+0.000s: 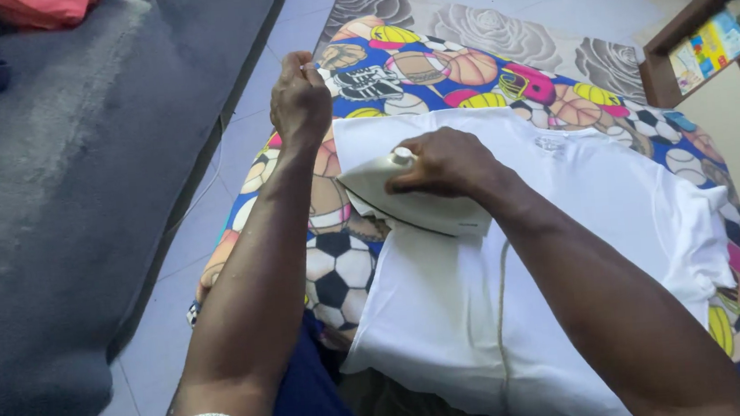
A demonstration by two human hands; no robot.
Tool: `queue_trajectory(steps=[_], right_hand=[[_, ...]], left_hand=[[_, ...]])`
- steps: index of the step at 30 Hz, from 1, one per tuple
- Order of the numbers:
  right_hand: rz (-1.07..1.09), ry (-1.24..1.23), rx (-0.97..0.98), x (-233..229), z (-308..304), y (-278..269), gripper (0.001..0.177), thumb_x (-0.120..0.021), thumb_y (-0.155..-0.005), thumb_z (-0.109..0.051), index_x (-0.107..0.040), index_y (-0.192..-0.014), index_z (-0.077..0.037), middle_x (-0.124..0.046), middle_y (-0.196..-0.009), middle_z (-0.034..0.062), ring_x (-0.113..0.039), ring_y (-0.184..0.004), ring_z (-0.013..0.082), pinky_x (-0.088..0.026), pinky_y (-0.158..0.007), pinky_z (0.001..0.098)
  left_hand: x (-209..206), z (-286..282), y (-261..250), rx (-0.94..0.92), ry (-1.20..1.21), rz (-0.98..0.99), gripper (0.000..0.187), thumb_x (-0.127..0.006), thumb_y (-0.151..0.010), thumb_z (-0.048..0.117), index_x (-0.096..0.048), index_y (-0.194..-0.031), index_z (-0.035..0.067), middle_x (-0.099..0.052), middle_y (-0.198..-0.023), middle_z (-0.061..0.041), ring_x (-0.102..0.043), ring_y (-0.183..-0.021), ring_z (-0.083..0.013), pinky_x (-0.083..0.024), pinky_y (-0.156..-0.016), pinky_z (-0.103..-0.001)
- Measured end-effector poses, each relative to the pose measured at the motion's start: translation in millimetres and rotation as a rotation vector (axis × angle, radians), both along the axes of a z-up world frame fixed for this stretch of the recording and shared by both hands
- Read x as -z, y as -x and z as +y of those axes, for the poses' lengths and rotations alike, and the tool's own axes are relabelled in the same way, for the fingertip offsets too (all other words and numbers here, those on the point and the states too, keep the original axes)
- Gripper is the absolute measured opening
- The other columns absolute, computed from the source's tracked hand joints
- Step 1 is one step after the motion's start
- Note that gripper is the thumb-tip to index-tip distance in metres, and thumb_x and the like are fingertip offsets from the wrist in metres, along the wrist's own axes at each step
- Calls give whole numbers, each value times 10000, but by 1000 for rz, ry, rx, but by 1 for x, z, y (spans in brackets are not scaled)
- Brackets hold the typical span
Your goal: Iron a white t-shirt on a bed and then fold it neatly.
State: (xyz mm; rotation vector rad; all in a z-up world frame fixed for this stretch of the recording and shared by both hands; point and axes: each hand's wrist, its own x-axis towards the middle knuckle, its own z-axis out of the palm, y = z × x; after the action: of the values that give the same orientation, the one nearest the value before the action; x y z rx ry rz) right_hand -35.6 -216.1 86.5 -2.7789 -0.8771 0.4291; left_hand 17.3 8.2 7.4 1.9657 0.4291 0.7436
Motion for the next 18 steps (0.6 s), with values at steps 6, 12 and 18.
queue_trajectory(steps=[6, 12, 18], right_hand=[[-264, -21, -22, 20, 13, -79, 635, -812, -703, -642, -765, -1108, -155, -736, -971, 130, -686, -914, 351, -527, -770, 492], [-96, 37, 115, 30, -1, -113, 693, -812, -765, -695, -792, -969, -33, -733, -773, 125, -691, -689, 231, -544, -704, 392], [104, 21, 75, 5, -26, 17, 720, -772, -646, -686, -752, -1165, -188, -777, -923, 112, -741, -847, 277, -558, -778, 415]], left_hand=[[-8, -6, 10, -25, 4, -10, 298, -467, -1018, 293, -628, -1228, 156, -767, -1038, -122, -728, -997, -331, -524, -868, -478], [-15, -12, 13, 71, -121, -42, 318, -447, -1044, 281, -617, -1285, 164, -774, -1089, -127, -718, -1040, -362, -510, -903, -506], [9, -44, 12, 230, -241, -201, 387, -428, -1079, 268, -531, -1417, 110, -693, -1292, -191, -682, -1150, -391, -509, -971, -496]])
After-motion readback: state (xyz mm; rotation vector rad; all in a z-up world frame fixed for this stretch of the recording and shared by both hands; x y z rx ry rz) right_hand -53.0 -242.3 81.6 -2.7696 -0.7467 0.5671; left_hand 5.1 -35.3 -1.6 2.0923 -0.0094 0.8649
